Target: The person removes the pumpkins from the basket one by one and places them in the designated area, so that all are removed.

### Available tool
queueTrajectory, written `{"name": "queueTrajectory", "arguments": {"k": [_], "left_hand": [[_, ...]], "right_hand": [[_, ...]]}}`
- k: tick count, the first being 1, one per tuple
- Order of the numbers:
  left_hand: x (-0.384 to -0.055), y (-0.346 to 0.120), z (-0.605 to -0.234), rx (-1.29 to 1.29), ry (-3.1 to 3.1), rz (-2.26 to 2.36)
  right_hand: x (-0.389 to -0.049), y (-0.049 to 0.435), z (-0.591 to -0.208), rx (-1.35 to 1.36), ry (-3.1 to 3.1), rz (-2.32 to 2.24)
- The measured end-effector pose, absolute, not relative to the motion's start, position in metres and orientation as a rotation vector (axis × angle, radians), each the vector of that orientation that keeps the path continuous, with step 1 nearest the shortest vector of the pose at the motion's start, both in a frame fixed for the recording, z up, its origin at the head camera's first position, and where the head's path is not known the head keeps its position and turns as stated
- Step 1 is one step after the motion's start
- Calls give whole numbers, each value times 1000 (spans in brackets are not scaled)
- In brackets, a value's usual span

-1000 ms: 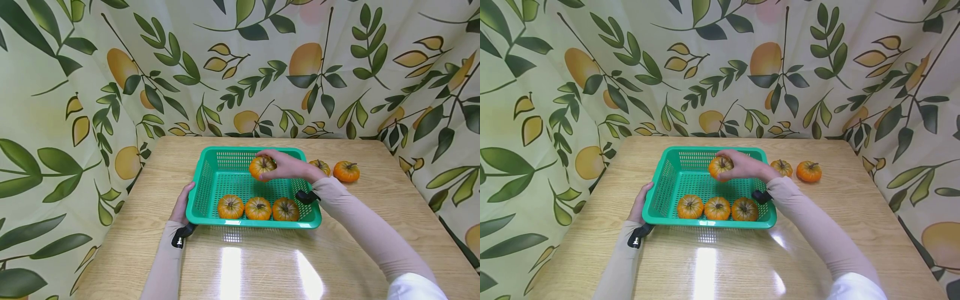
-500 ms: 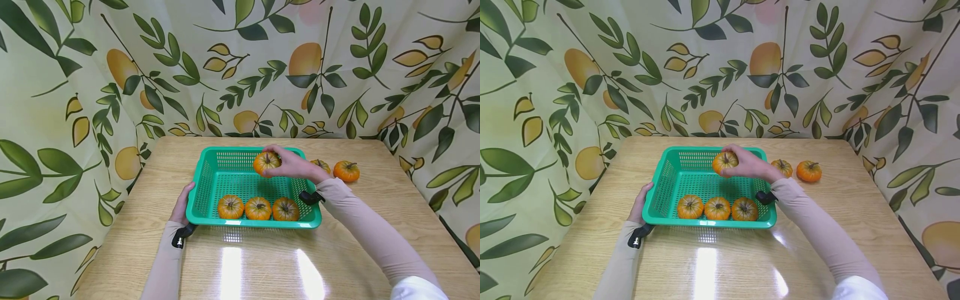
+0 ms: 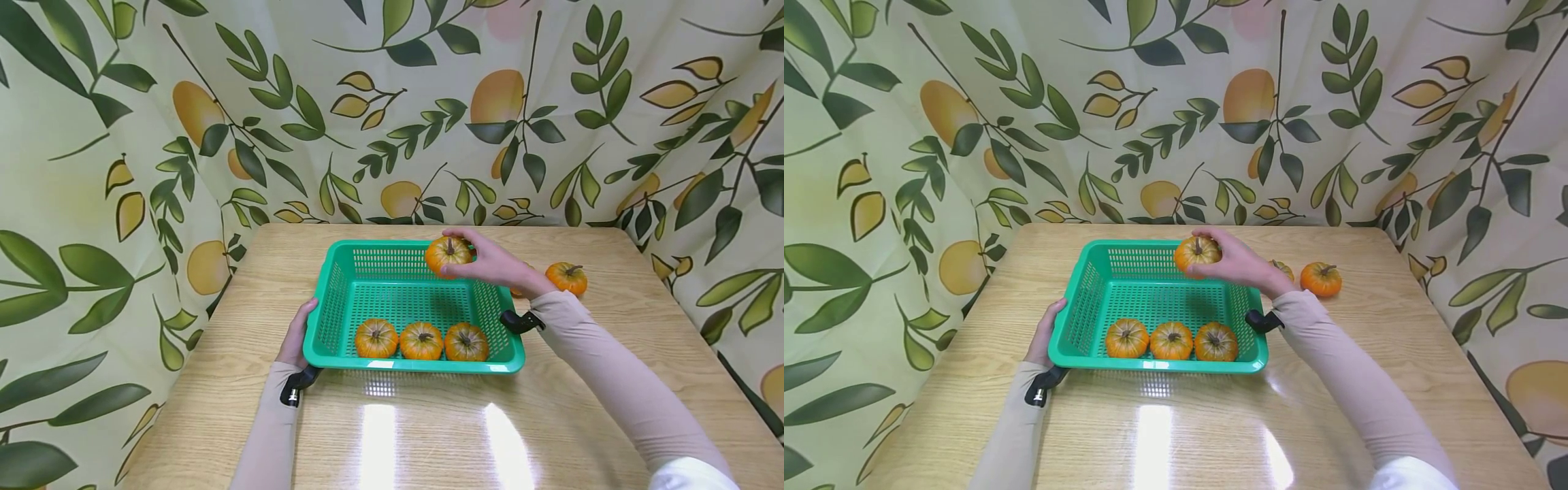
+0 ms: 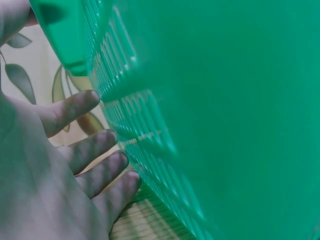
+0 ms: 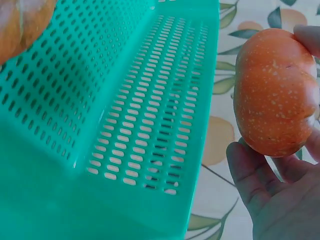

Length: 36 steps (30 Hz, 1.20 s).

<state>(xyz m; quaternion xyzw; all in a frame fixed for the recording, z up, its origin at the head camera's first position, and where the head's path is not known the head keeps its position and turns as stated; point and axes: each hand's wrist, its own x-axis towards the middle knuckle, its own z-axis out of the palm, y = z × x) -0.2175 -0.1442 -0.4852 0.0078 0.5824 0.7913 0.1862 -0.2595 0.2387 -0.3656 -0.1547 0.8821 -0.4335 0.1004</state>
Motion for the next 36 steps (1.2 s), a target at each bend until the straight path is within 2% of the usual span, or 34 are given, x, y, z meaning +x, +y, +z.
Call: {"name": "queueTrajectory", "arguments": {"k": [12, 20, 36], "left_hand": [[-217, -145, -486, 43, 1657, 2220], [-217, -144, -486, 19, 1651, 2235], [-216, -144, -485, 26, 1660, 2228]], "right_hand": [[-257, 266, -354, -467, 2654, -1317], [-253, 282, -345, -300, 2689, -1316], [-246, 315, -343, -225, 2777, -1348]]}}
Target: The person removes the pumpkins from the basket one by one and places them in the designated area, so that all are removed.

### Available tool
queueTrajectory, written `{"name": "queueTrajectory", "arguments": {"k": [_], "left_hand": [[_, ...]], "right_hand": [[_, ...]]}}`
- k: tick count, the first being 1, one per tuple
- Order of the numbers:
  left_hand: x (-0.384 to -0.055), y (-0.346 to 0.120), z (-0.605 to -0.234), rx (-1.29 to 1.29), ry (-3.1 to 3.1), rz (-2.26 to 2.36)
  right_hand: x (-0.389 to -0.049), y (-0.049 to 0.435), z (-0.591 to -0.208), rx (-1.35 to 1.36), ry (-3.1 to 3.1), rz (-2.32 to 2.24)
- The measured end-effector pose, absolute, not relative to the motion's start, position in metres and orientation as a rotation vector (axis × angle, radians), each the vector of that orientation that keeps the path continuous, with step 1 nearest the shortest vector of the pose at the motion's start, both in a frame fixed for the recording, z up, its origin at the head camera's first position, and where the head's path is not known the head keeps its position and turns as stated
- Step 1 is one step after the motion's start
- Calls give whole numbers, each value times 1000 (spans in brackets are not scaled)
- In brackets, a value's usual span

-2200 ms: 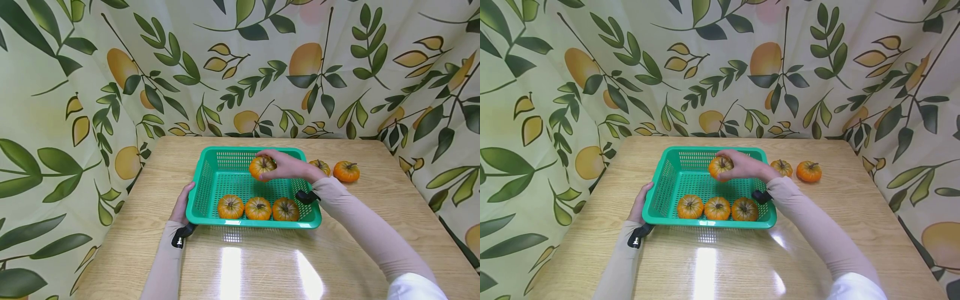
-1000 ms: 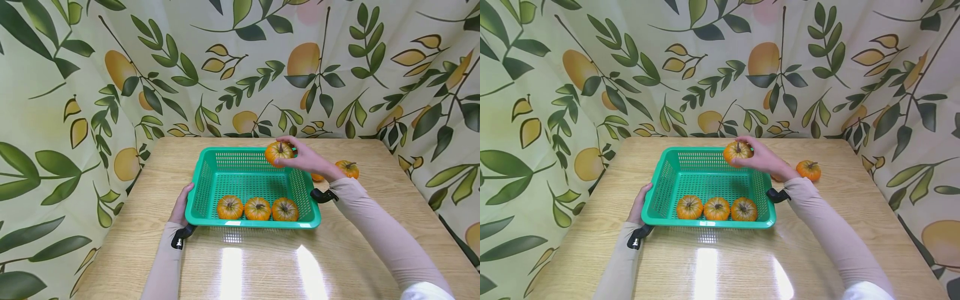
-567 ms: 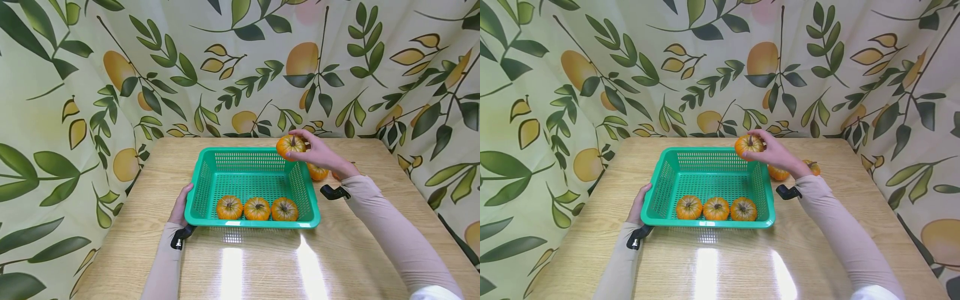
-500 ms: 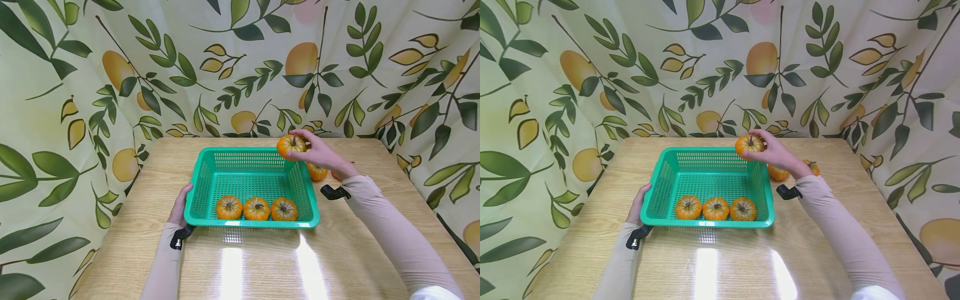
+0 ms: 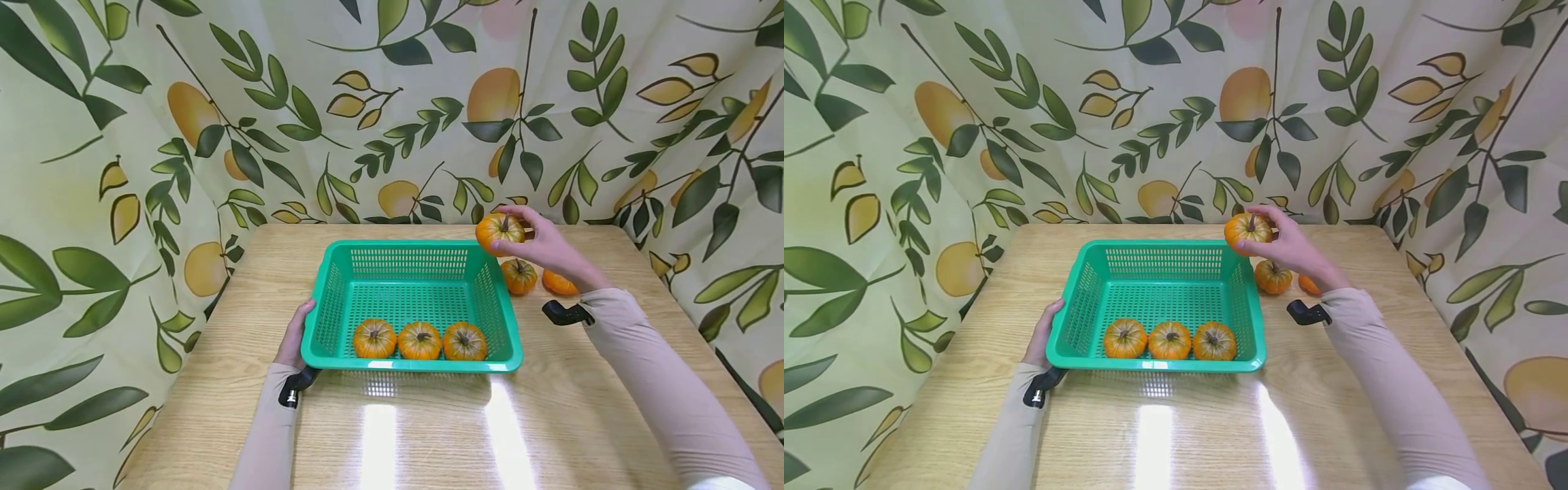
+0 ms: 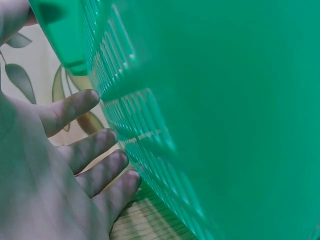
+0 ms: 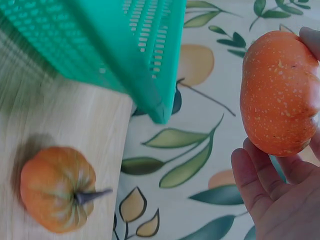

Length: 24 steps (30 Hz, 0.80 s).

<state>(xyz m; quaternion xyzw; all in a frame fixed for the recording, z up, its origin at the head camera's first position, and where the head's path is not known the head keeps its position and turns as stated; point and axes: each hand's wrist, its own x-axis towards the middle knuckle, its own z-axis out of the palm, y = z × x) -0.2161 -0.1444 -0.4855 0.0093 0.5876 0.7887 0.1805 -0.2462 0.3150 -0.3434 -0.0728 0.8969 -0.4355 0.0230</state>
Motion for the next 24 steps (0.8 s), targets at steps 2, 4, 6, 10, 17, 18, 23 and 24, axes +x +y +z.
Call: {"name": "queueTrajectory", "arguments": {"k": [2, 4, 6, 10, 17, 18, 23, 24], "left_hand": [[-217, -144, -486, 25, 1669, 2228], [-217, -144, -487, 24, 1677, 2224], [-217, -143, -486, 15, 1676, 2226], [-217, -143, -485, 3, 1670, 2234], [-215, -143, -485, 4, 1632, 2232], [-215, -144, -484, 1, 1629, 2230], [-214, -143, -484, 6, 1656, 2217], [-215, -143, -483, 10, 1657, 2218]], "right_hand": [[-245, 322, -342, -205, 2790, -1340], [-244, 328, -342, -202, 2811, -1323], [-242, 334, -341, -183, 2837, -1282], [-239, 345, -339, -177, 2873, -1226], [-232, 363, -337, -126, 2922, -1202], [-232, 365, -338, -121, 2922, -1204], [-226, 377, -338, -69, 2902, -1202], [-225, 379, -338, -57, 2897, -1199]]}}
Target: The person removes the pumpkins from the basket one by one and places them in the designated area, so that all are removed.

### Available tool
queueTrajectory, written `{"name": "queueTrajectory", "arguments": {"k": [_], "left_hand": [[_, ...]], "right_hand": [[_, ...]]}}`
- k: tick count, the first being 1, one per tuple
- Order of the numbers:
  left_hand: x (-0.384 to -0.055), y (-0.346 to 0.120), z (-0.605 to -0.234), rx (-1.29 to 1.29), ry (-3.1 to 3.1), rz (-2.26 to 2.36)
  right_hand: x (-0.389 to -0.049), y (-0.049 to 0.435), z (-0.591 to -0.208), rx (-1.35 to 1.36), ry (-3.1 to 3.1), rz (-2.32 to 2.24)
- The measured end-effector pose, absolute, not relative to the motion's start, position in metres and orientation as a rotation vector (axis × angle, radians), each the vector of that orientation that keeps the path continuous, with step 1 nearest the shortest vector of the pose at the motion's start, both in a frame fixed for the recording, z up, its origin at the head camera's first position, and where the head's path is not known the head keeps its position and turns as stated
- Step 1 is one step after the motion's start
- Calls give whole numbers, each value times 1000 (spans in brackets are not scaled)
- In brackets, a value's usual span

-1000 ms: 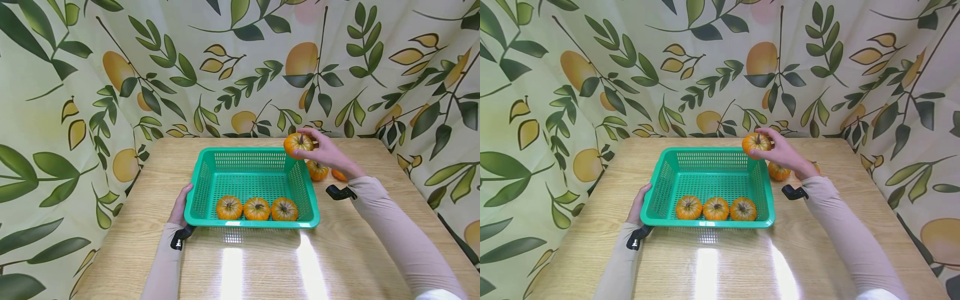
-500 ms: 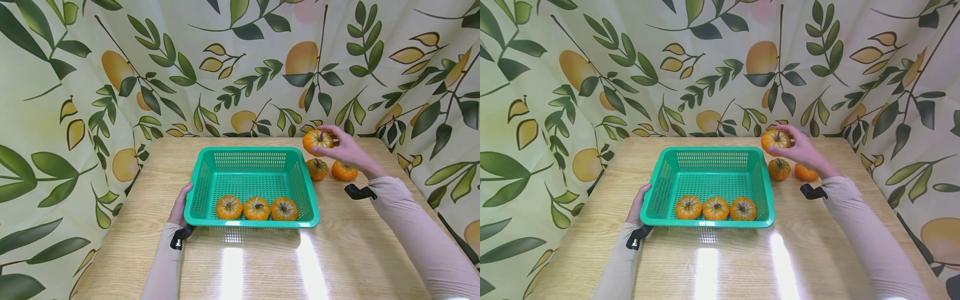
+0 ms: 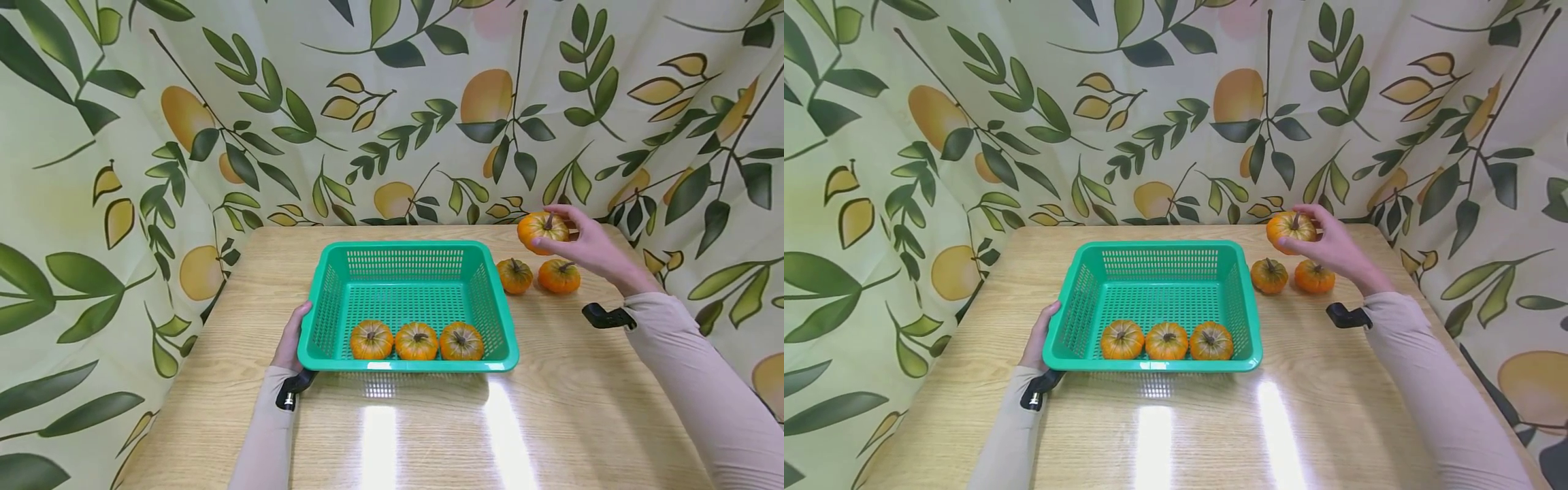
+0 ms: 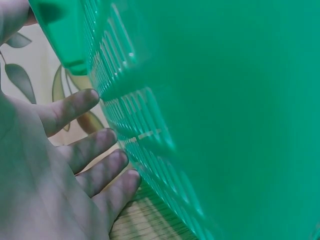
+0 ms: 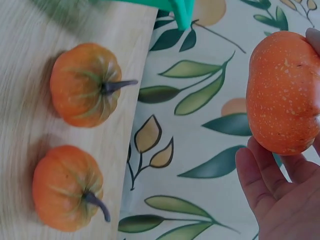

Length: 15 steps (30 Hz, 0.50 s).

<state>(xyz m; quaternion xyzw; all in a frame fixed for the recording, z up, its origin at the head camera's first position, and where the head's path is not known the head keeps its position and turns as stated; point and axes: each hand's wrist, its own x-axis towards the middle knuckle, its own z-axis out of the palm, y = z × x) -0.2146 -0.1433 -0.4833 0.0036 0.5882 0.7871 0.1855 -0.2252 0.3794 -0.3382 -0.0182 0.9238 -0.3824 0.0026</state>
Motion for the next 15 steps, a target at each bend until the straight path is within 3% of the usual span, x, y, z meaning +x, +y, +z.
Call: {"name": "queueTrajectory", "arguments": {"k": [15], "left_hand": [[-215, -144, -485, 29, 1633, 2206]], "right_hand": [[-220, 413, -339, 99, 2980, -1184]]}}
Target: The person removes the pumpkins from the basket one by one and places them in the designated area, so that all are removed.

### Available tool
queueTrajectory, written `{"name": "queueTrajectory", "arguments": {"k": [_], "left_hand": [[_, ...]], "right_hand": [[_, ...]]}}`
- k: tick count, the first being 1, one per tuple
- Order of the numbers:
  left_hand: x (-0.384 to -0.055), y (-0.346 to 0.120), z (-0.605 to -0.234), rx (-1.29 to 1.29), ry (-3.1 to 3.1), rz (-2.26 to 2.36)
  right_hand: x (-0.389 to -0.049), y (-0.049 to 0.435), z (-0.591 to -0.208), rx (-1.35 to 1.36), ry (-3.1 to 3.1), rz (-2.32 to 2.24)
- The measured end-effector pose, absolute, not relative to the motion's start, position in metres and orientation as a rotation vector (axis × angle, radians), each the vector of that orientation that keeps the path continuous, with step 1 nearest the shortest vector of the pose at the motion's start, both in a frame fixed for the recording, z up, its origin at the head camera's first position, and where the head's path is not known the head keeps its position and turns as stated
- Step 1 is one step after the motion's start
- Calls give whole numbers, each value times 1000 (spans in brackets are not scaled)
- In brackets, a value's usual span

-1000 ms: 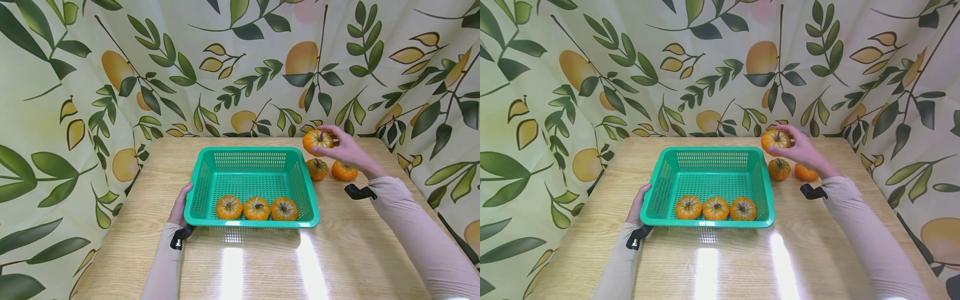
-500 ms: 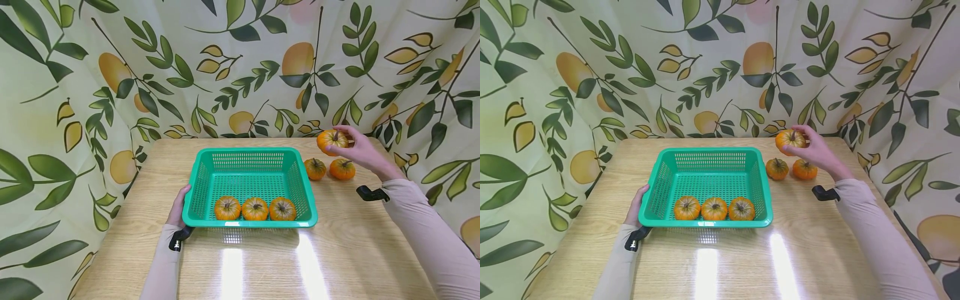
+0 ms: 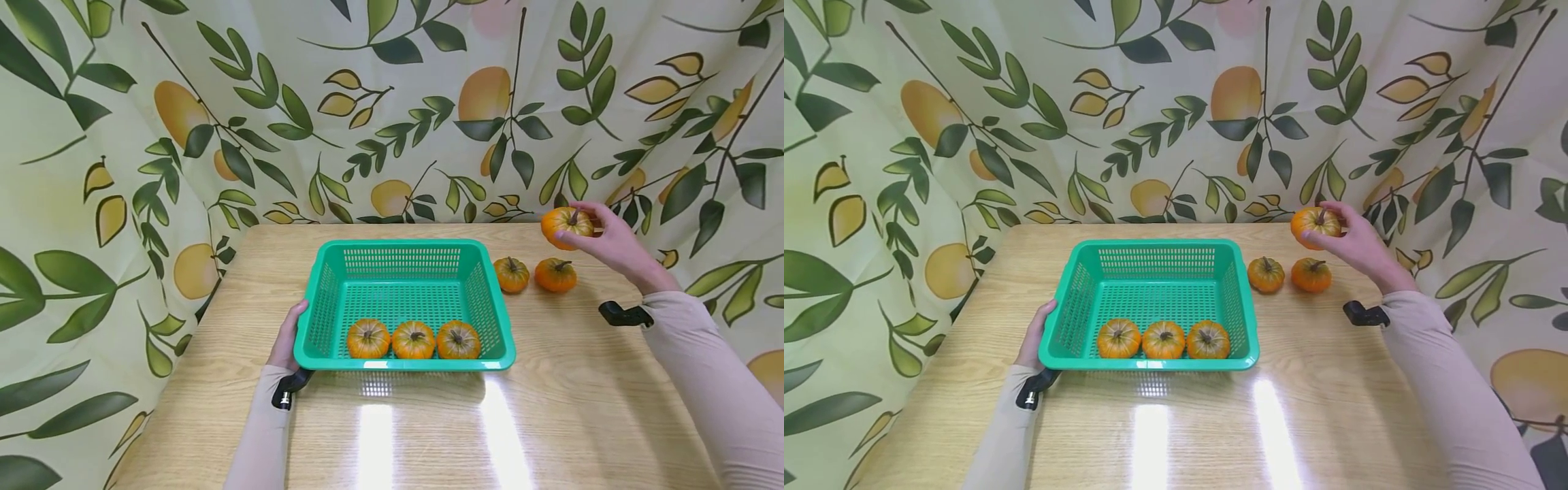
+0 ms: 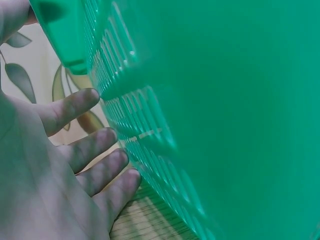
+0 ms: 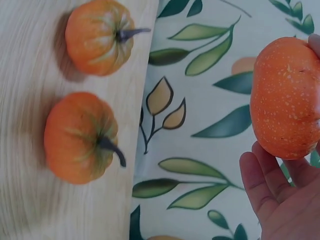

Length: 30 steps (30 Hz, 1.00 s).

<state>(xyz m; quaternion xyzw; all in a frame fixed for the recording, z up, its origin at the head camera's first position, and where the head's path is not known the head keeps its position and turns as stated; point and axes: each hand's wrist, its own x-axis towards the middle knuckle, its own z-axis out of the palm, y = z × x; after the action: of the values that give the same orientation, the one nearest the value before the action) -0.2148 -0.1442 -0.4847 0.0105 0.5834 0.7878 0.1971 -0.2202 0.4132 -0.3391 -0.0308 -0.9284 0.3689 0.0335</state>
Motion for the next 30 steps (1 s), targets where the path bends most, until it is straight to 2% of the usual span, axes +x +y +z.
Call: {"name": "queueTrajectory", "arguments": {"k": [14, 30], "left_hand": [[-217, -144, -484, 1, 1639, 2222], [-217, -145, -486, 16, 1683, 2196]], "right_hand": [[-226, 445, -348, -182, -2814, 1142], [-217, 473, -371, -294, -2823, 1143]]}}
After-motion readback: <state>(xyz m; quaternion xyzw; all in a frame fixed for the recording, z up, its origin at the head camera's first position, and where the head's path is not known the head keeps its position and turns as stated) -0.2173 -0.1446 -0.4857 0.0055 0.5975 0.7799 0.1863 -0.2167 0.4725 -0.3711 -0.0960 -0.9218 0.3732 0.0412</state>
